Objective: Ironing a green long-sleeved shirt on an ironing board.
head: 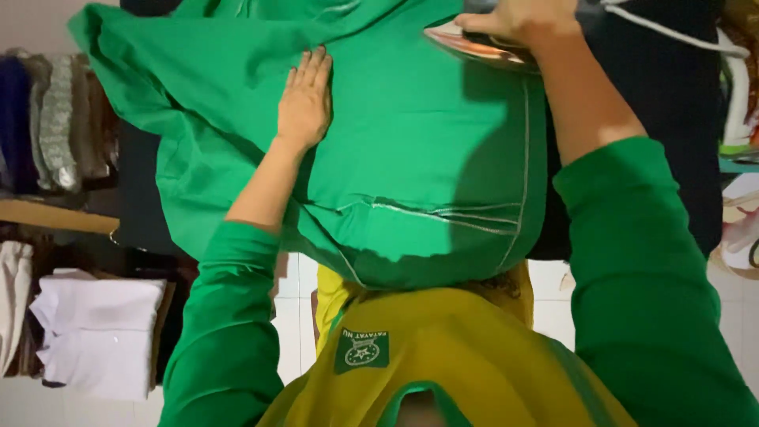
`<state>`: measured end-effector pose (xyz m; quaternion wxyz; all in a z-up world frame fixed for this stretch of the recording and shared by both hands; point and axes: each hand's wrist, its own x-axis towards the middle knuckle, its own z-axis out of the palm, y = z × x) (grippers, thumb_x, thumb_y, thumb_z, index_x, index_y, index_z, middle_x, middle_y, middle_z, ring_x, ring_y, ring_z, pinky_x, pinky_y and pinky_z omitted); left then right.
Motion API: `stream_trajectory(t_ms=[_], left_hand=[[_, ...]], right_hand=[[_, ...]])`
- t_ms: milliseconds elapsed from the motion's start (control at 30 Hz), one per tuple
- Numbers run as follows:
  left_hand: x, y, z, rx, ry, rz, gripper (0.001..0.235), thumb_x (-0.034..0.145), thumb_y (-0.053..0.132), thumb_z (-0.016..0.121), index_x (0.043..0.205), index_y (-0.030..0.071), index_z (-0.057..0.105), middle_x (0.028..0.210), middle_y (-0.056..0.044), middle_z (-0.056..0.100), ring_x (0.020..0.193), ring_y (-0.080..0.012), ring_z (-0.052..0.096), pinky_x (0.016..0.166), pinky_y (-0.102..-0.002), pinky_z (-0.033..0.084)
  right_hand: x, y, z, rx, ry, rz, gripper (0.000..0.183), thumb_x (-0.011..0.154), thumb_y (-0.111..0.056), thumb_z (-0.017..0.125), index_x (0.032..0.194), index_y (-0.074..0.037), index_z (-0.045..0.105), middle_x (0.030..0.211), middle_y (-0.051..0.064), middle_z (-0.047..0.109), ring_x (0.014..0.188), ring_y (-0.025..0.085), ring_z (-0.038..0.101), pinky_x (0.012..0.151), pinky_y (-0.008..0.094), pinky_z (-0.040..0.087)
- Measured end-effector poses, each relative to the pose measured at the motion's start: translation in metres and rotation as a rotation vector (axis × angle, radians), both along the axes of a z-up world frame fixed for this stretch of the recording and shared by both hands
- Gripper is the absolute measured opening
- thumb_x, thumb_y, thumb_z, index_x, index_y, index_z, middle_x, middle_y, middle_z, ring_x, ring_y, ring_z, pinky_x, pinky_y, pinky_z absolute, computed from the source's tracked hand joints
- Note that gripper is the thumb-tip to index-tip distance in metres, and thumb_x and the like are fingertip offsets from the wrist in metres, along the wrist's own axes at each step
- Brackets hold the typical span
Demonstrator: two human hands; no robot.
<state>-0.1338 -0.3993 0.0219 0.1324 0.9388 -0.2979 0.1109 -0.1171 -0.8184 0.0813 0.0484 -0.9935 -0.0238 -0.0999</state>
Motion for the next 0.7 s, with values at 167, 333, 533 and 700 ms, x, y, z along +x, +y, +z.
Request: stream_trajectory(t_ms=[167, 333, 533, 700], left_hand=[[0.006, 0.006, -0.012, 0.035, -0.025, 0.034, 0.053, 0.103, 0.010, 0.050, 0.154, -0.002, 0.043, 0.164, -0.019, 0.038, 0.150, -0.0406, 0.037, 0.120, -0.054, 0.034], [0.005, 0.013, -0.009, 0.032, 0.041, 0.046, 0.051, 0.105, 0.011, 0.051, 0.154, 0.000, 0.044, 0.164, -0.018, 0.037, 0.152, -0.0404, 0.035, 0.120, -0.056, 0.034], [-0.019, -0.007, 0.008, -0.012, 0.012, 0.025, 0.061, 0.098, 0.019, 0.067, 0.153, 0.001, 0.045, 0.161, -0.026, 0.033, 0.147, -0.0469, 0.034, 0.117, -0.062, 0.032], [-0.122, -0.043, 0.060, -0.134, 0.011, -0.221, 0.077, 0.079, 0.023, 0.085, 0.145, 0.003, 0.050, 0.145, -0.026, 0.044, 0.131, -0.0462, 0.046, 0.111, -0.053, 0.043]], right_hand=[[-0.046, 0.036, 0.043, -0.122, 0.188, 0.262, 0.076, 0.084, -0.085, 0.069, 0.103, -0.012, 0.078, 0.087, 0.014, 0.074, 0.069, 0.032, 0.071, 0.057, 0.051, 0.056], [-0.118, 0.016, 0.049, -0.217, 0.123, 0.264, 0.070, 0.080, -0.085, 0.066, 0.097, -0.018, 0.077, 0.081, 0.012, 0.072, 0.071, 0.033, 0.071, 0.063, 0.047, 0.055], [-0.203, 0.041, 0.070, -0.184, 0.316, 0.255, 0.067, 0.075, -0.086, 0.063, 0.086, -0.021, 0.075, 0.070, 0.011, 0.069, 0.066, 0.035, 0.070, 0.059, 0.046, 0.053], [-0.184, 0.016, 0.046, -0.137, 0.240, 0.287, 0.074, 0.075, -0.090, 0.061, 0.085, -0.017, 0.073, 0.073, 0.008, 0.070, 0.068, 0.032, 0.070, 0.060, 0.045, 0.054]])
